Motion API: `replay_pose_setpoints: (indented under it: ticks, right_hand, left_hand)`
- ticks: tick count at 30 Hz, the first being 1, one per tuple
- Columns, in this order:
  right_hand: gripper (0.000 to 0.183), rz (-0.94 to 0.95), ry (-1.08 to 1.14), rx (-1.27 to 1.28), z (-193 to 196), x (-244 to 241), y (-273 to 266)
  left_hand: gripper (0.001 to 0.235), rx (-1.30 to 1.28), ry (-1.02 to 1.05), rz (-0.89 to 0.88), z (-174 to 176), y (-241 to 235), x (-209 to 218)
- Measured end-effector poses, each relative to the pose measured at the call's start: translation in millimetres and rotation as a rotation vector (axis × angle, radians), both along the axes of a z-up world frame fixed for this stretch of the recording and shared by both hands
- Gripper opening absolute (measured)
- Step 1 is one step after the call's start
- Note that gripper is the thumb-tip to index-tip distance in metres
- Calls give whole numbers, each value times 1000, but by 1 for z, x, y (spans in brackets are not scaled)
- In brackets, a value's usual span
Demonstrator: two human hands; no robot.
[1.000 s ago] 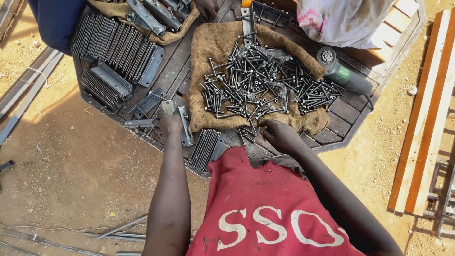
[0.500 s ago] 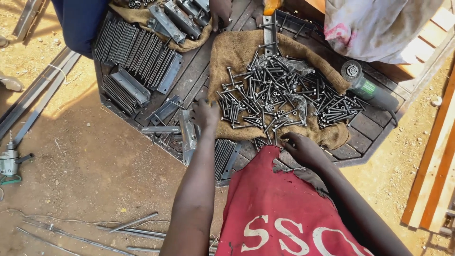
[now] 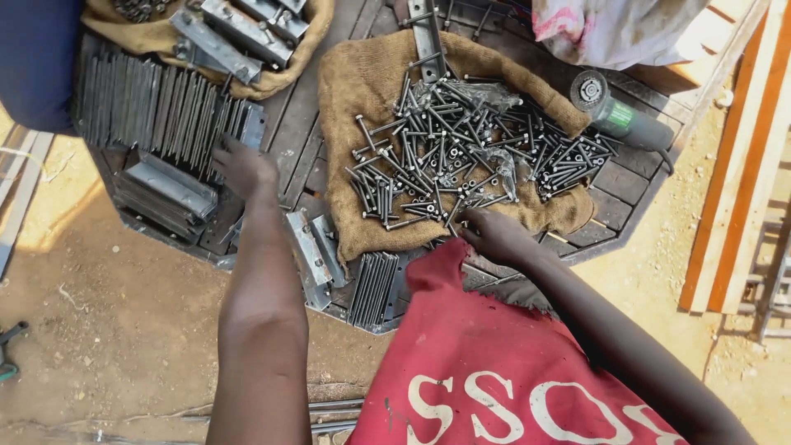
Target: Sorting and inspecting metal brackets on a workbench in a fabrication area
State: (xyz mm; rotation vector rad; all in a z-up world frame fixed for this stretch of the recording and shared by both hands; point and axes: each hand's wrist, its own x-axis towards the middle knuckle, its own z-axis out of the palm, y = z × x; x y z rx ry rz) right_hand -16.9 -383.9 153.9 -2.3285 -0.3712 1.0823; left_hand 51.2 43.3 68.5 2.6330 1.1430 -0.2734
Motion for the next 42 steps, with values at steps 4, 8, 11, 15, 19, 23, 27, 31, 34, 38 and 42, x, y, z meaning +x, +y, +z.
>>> replay_pose_setpoints:
  ticks: [4,8,11,15,19,23,27,31,34,38,42]
  right_hand:
    - [32,-15,11,17,-17,13,7]
    - [33,-8,34,-12,-39,16,12]
    - [32,2,55,-18,-54,17,14]
    - [31,41,86,-32,-56,16,17]
    - [32,46,96,-56,-60,14,15]
    - [32,-9,90,-27,-71,10,6]
    - [33,-28,95,-23,-73,7,1]
    - [33,-47,105,2,-72,6,2]
    - [30,-74,113,2,-63,7,5]
    - [32,-59,100,7,-83,1,-4]
    - [29,-43,68,-24,-65,2,1]
  left_hand:
    - [63,44,-10,-40,-22,17,9]
    - [75,91,11,-21,-60,52,13]
    - [75,154,69,-77,-57,56,21]
    - [77,249,176,-186,-46,57,15]
    - [67,200,118,-198,-60,69,14]
    - [58,110,79,-200,-57,60,13]
    - [61,91,112,-167,-46,49,6]
    - [59,84,121,-139,-41,42,-3]
    - [57,75,134,-116,-38,39,-10]
    - [55,48,152,-99,-37,31,-14]
    - [55,18,160,-97,-37,25,-8]
